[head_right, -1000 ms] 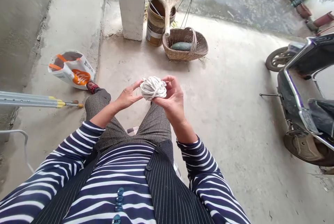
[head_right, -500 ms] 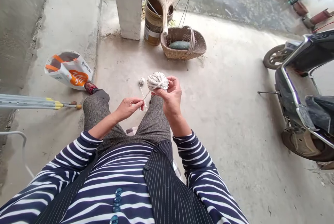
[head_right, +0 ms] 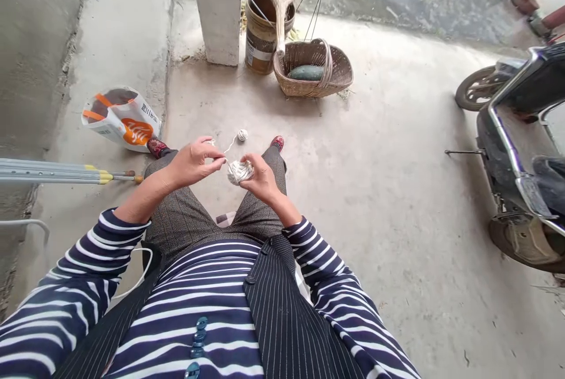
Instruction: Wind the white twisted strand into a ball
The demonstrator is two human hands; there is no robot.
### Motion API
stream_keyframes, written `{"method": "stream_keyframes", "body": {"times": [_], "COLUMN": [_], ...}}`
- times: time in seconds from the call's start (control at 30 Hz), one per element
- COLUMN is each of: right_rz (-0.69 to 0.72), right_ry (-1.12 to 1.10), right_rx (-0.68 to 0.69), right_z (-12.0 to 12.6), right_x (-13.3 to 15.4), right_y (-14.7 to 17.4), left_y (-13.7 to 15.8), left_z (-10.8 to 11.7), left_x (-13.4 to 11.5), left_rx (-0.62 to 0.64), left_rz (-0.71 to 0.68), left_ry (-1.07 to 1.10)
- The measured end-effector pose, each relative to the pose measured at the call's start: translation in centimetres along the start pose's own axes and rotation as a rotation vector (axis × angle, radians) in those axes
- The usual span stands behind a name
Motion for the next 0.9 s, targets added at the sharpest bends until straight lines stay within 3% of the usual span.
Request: {"method": "stream_keyframes", "body": {"times": [0.13,0.4,0.67,0.9], "right_rz": [-0.096,-0.111,-0.011,0.116], "right_ry": [-0.378,-0.592,-0.529,-0.538], "right_rx": [0.173,0.140,-0.139,-0.293], "right_z": [-0.7,0.1,5.1,9.3], "right_x": [1.0,3.5,6.4,9.9], "right_y": [1.0,1.8,2.9,4.2], "left_y": [-0.7,0.6,1.4,3.0], "left_z": [-0.9,-4.4,-6.2,-7.1], "left_x": [2.2,3.7,8.0,12.3], "left_rx": [0.031,0.016,-0.012,0.005], "left_rz": [0.047,0.161,0.269,0.410], "left_ry": [0.046,0.257,0.303,0.227]}}
Point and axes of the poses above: each hand's wrist, its own y-axis away from the middle knuckle, its own z-axis out of the back of the hand, x = y × z, the point moved 3 cm from there along -y, towards the middle knuckle
